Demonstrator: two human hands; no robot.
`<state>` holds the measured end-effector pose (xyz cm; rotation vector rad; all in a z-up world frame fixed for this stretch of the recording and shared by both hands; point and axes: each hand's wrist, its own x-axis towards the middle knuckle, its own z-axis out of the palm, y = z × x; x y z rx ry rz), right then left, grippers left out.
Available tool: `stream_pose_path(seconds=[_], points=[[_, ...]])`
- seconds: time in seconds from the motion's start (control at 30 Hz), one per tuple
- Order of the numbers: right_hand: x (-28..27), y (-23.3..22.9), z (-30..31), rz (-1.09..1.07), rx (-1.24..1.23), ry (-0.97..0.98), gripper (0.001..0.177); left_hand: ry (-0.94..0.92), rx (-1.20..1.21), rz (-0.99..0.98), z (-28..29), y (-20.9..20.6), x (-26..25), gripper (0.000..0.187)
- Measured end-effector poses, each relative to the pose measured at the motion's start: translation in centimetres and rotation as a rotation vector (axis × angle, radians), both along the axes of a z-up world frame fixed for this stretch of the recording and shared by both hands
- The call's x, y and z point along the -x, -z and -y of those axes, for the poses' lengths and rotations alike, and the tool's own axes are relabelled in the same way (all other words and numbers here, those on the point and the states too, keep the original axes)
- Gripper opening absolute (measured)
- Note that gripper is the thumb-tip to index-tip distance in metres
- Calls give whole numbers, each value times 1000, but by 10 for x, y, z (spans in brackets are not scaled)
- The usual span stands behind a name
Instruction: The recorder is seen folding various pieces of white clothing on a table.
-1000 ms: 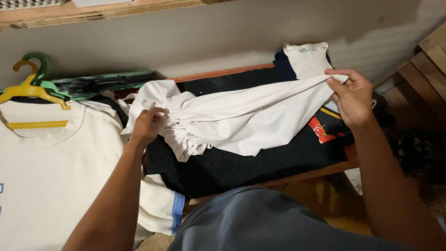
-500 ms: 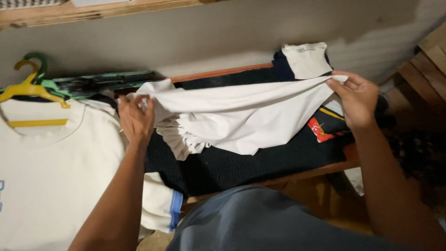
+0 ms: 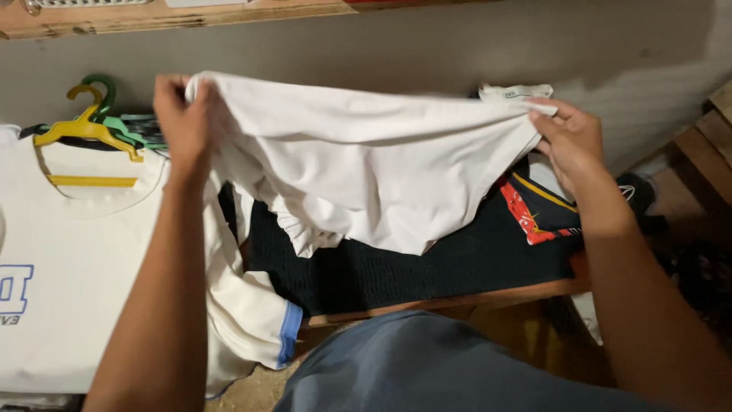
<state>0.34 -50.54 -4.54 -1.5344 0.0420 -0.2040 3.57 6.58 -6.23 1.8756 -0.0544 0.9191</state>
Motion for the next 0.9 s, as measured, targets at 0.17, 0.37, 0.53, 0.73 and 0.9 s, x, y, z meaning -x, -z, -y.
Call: stream_pose_path(seconds=[0.17, 0.37, 0.53, 0.73, 0.9], points=[[3, -3, -1, 32, -22, 41, 19, 125, 24, -197, -9, 1, 40, 22], [15, -19, -4, -8, -17, -35, 19, 96, 49, -246, -6, 2, 59, 18], [20, -19, 22, -40, 33, -78, 21, 94, 68, -146, -1, -11, 72, 18], [34, -41, 14, 84, 1, 72, 25, 37, -61, 201, 48, -44, 105, 28], [44, -40, 7, 148, 93, -3, 26, -348, -193, 215, 67, -22, 110, 9]])
